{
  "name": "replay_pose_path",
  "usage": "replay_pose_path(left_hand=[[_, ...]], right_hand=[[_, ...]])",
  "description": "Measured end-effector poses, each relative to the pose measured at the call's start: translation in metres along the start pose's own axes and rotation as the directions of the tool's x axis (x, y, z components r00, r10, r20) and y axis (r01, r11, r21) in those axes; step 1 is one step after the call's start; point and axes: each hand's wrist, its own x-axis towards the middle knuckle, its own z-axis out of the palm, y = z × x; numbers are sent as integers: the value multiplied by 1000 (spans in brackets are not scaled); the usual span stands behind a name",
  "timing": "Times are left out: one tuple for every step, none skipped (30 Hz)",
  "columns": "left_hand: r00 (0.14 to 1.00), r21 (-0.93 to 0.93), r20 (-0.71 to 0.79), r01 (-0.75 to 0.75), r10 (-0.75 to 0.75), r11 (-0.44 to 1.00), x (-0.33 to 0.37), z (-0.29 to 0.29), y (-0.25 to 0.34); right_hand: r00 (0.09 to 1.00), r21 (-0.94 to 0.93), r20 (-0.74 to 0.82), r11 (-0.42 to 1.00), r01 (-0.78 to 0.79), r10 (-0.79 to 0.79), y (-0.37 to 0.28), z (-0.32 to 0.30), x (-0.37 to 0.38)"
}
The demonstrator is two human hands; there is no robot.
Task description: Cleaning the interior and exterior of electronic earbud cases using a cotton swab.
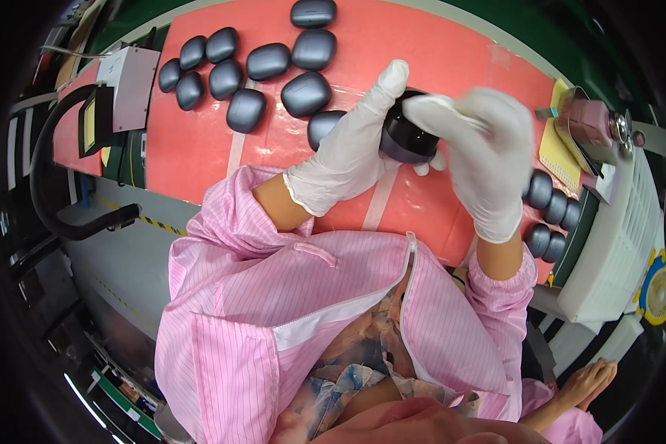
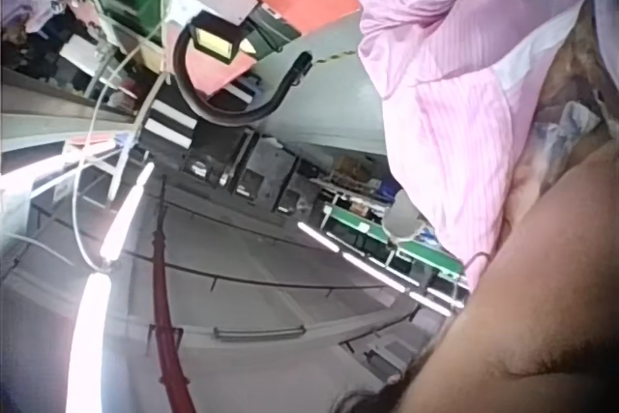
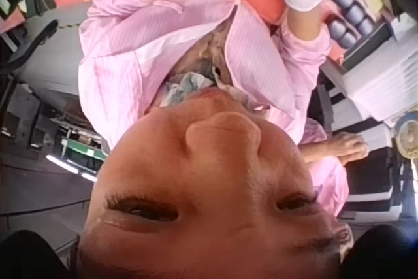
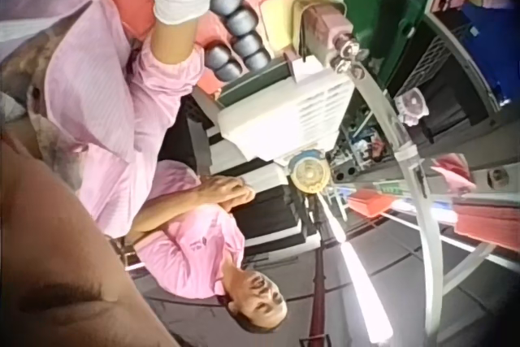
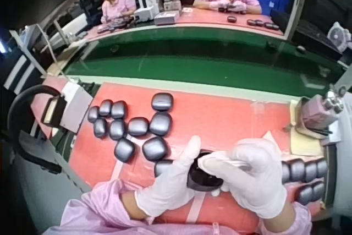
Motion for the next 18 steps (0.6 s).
replay_pose_path(left_hand=[[998, 89, -66, 29, -24, 996, -4, 6, -1], [998, 86, -52, 37, -32, 996, -2, 3, -1], [998, 224, -67, 4, 11, 975, 2, -3, -1], [994, 358, -85, -33, 68, 933, 4, -9, -2], [999, 345, -52, 19, -1, 939, 5, -12, -6], [999, 343, -52, 12, 6, 939, 6, -12, -6], [996, 270, -71, 72, -55, 960, 7, -10, -8], [989, 194, -87, 131, -116, 972, 7, -7, -7], [981, 120, -158, 133, -114, 984, 7, -4, -2], [990, 31, -118, 82, -77, 996, 9, -7, 0], [996, -60, -81, 33, -38, 998, 9, -10, 3], [997, -74, -79, -21, 15, 997, 7, -10, 5], [997, -72, -74, -16, 11, 997, 7, -11, 6], [999, -147, -48, -18, 11, 989, 8, -12, 6], [1000, -222, -21, -15, 10, 975, 9, -12, 5], [1000, -219, -20, -8, 4, 976, 8, -12, 6], [999, -251, -29, 33, -42, 967, 7, -11, 7], [995, -284, -35, 75, -89, 956, 7, -10, 6]], right_hand=[[996, -311, -48, 949, 57, -76, -5, 11, 10], [997, -324, -46, 945, 49, -67, -7, 17, 9], [999, -407, 4, 912, -39, 45, -8, 24, 4], [988, -483, 45, 869, -109, 149, -10, 29, 4], [964, -532, 122, 835, -138, 237, -18, 24, 3], [965, -533, 124, 836, -131, 230, -23, 19, 2], [935, -500, 152, 841, -206, 319, -26, 13, -2], [897, -467, 184, 838, -281, 403, -26, 8, -4], [899, -466, 185, 841, -274, 396, -21, 7, -6], [938, -423, 56, 860, -287, 341, -15, 6, -10], [955, -376, -78, 879, -293, 286, -9, 5, -13], [950, -265, -96, 912, -312, 297, -3, 3, -14], [948, -267, -100, 910, -317, 301, 3, 5, -18], [912, -101, -149, 912, -398, 382, 9, 10, -23], [866, 71, -183, 885, -460, 465, 14, 13, -26], [862, 72, -187, 882, -466, 471, 17, 15, -25], [873, 91, -252, 908, -408, 418, 20, 16, -24], [875, 104, -318, 931, -350, 364, 20, 16, -25]])
